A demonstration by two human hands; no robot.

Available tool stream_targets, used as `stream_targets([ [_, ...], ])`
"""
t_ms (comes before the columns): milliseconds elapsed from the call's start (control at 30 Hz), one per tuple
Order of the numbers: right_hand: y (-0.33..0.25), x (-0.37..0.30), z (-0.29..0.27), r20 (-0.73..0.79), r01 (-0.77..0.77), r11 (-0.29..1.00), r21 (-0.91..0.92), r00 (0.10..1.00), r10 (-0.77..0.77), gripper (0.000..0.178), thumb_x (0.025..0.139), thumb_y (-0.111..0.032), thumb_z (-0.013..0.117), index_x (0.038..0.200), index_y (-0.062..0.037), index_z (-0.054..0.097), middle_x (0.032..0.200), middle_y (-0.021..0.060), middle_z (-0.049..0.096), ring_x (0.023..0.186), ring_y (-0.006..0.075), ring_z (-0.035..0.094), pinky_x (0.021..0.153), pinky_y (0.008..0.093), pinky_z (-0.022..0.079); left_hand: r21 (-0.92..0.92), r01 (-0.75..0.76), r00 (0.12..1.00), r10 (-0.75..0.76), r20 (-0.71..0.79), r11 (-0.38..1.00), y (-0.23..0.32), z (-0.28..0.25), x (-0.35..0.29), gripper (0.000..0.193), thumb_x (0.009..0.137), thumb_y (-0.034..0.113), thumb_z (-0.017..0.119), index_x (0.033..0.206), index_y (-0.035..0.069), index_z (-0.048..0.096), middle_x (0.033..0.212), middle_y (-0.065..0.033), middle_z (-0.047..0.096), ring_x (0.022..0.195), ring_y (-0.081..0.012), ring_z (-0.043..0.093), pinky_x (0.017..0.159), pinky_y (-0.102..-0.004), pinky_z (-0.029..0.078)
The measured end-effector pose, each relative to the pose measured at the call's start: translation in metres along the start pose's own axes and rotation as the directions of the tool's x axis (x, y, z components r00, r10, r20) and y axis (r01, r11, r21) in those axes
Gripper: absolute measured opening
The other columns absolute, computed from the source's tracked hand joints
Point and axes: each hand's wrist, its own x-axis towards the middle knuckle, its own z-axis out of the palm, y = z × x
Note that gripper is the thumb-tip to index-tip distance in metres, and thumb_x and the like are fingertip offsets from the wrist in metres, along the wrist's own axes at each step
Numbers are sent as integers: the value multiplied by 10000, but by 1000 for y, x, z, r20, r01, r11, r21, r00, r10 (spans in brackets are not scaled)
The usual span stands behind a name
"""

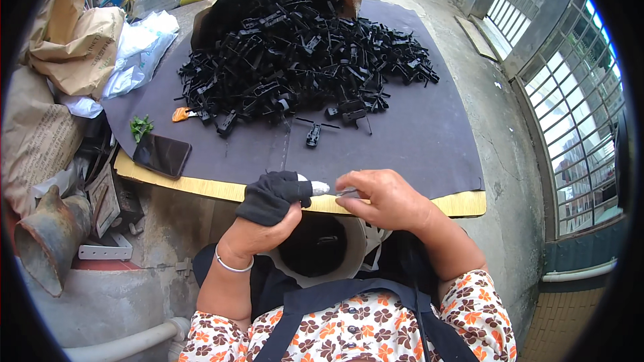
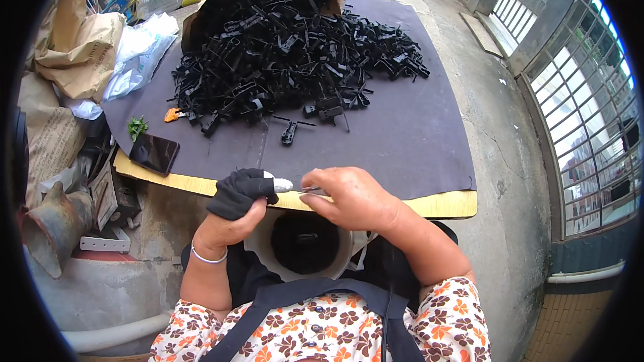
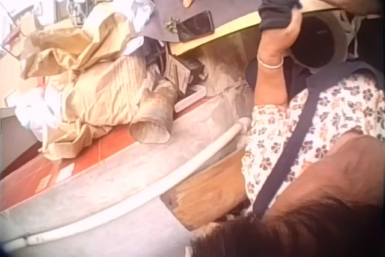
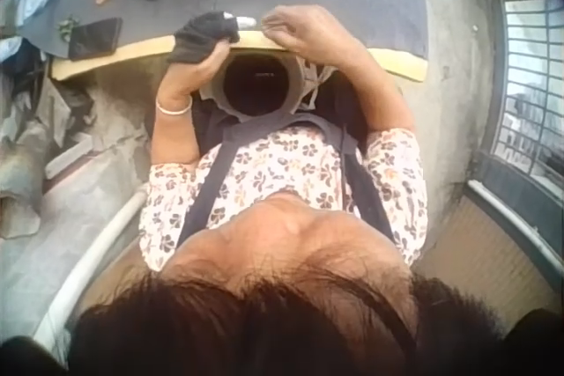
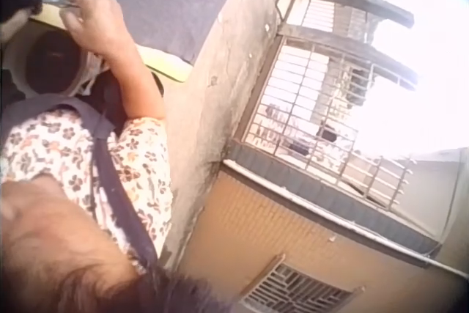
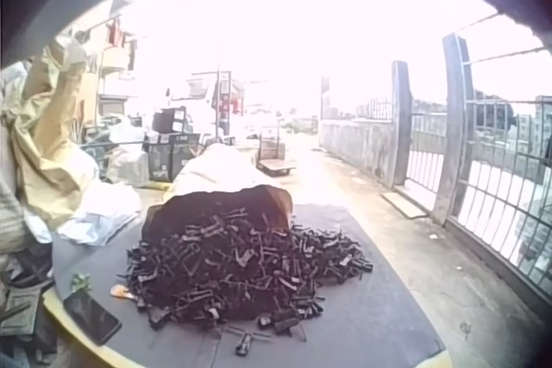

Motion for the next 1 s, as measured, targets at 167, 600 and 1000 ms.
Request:
stream_targets([
  [167, 39, 57, -20, -352, 44, 989, -145, 931, -93, 119, 842, -107, 607, 910, -13, 634, 780, 146, 633, 666, 276, 613, 617, 333, 485, 17, -101, 964, 93, 251, 995, 0, 6, -4, 199, 779, 59, 587, 973, 45, 632, 861, -134, 629, 780, -319, 599, 750, -381, 479],
  [600, 60, 245, -53, -348, -340, 766, -546, 924, 162, 371, 873, -366, 480, 943, -63, 683, 939, 171, 667, 935, 325, 623, 826, 424, 494, -307, 329, 939, -273, 212, 893, -4, 14, 3, 301, 824, 60, 622, 1122, 19, 614, 868, -101, 669, 753, -153, 617, 717, -268, 490],
  [1000, 58, 156, -58, -302, -146, 915, -377, 953, 27, 310, 853, -329, 559, 973, -71, 682, 871, 173, 672, 882, 332, 633, 790, 405, 497, 360, 76, 867, 116, -484, 930, -41, -15, 60, 282, 822, 68, 606, 1094, -4, 583, 1015, -177, 622, 968, -333, 591, 867, -387, 457],
])
